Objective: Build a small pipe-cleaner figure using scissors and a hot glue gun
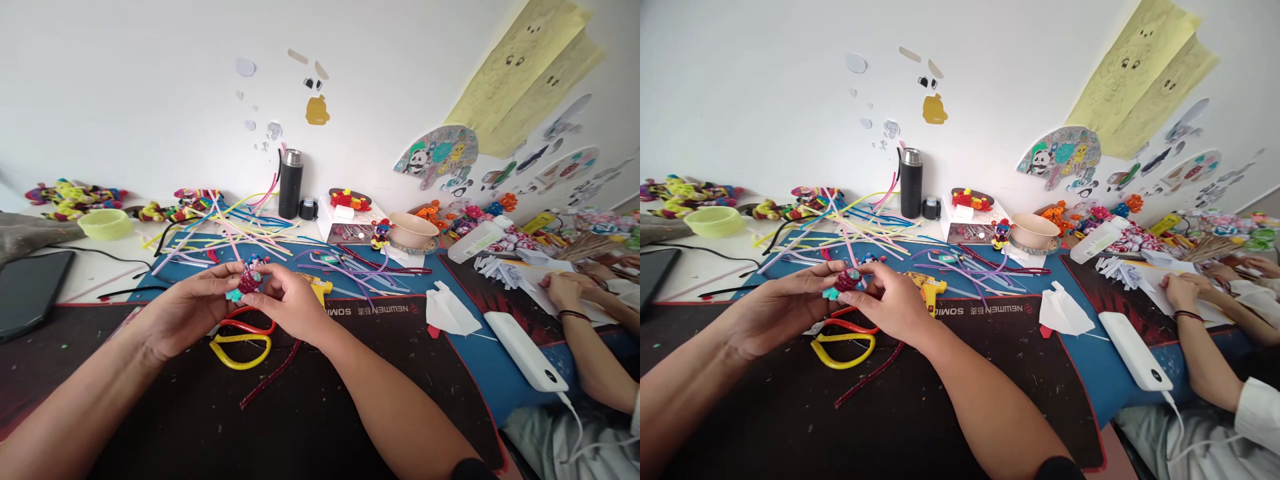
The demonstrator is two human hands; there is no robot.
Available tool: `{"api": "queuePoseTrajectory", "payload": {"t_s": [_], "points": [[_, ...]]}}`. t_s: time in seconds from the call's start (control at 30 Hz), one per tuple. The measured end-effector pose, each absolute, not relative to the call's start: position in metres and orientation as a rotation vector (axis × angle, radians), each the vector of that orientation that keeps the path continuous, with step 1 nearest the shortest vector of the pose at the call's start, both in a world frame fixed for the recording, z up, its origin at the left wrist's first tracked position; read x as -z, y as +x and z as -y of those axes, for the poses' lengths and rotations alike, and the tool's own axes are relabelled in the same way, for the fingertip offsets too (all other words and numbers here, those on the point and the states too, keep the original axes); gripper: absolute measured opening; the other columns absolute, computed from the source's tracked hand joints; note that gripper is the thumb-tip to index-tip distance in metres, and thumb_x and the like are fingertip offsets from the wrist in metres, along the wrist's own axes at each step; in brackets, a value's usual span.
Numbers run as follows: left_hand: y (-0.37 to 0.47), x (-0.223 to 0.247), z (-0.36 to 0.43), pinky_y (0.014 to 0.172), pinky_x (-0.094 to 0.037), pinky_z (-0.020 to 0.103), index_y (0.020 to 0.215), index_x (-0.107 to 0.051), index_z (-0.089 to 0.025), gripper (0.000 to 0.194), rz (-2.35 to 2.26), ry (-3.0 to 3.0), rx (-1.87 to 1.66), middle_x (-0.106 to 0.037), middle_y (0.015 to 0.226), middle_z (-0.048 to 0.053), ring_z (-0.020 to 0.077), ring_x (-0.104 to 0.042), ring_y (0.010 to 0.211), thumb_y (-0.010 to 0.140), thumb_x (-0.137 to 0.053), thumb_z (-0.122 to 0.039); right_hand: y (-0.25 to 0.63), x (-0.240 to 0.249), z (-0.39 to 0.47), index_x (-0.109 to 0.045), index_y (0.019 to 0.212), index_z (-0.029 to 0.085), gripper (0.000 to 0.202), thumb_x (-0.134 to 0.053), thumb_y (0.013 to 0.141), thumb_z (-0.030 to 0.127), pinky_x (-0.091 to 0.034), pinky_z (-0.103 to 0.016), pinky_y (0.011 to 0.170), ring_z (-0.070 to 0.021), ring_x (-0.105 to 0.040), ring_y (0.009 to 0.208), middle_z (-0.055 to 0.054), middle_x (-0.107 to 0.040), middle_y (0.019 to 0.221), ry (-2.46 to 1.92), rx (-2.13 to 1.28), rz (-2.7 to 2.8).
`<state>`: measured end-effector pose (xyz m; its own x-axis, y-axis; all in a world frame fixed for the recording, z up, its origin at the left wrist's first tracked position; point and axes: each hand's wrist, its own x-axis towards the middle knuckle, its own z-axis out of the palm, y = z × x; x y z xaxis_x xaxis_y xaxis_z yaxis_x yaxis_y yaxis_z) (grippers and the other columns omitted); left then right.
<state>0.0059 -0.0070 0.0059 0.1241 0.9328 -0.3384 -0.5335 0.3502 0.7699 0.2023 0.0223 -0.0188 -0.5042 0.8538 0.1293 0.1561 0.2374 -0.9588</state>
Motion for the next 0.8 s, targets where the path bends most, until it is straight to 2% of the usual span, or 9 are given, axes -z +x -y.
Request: {"api": "queuePoseTrajectory", "payload": {"t_s": [0.17, 0.33, 0.53, 0.8], "points": [[0.0037, -0.0041, 0.0091, 0.080, -0.067, 0.036, 0.095, -0.085, -0.018, 0.037, -0.888, 0.585, -1.087, -0.083, 0.101, 0.011, 0.0269, -0.077, 0.088, 0.061, -0.100, -0.020, 0.2039, 0.0170, -0.0223, -0.071, 0.119, 0.027, 0.037, -0.085, 0.090, 0.044, -0.044, -0.030, 0.066, -0.0151, -0.054, 0.065, 0.006, -0.057, 0.071, -0.857, -1.435, 1.791], [0.0024, -0.0021, 0.0097, 0.081, -0.066, 0.033, 0.105, -0.086, -0.019, 0.043, -0.886, 0.581, -1.042, -0.084, 0.113, 0.015, 0.0266, -0.079, 0.090, 0.063, -0.097, -0.020, 0.2039, 0.0194, -0.0228, -0.073, 0.116, 0.027, 0.039, -0.086, 0.088, 0.050, -0.051, -0.032, 0.069, -0.0178, -0.062, 0.069, 0.003, -0.063, 0.074, -0.854, -1.440, 1.795], [0.0058, -0.0074, 0.0108, 0.081, -0.066, 0.038, 0.101, -0.087, -0.023, 0.041, -0.898, 0.530, -1.041, -0.085, 0.111, 0.017, 0.0322, -0.081, 0.093, 0.060, -0.096, -0.018, 0.2055, 0.0177, -0.0228, -0.075, 0.123, 0.029, 0.043, -0.087, 0.087, 0.050, -0.053, -0.032, 0.067, -0.0220, -0.069, 0.077, 0.000, -0.067, 0.079, -0.894, -1.447, 1.821], [0.0048, -0.0074, 0.0115, 0.073, -0.064, 0.035, 0.098, -0.088, -0.021, 0.040, -0.872, 0.533, -1.042, -0.084, 0.108, 0.016, 0.0263, -0.077, 0.080, 0.060, -0.098, -0.019, 0.2051, 0.0180, -0.0232, -0.076, 0.122, 0.028, 0.044, -0.088, 0.086, 0.049, -0.052, -0.032, 0.066, -0.0222, -0.069, 0.077, 0.000, -0.069, 0.079, -0.898, -1.467, 1.799]]}}
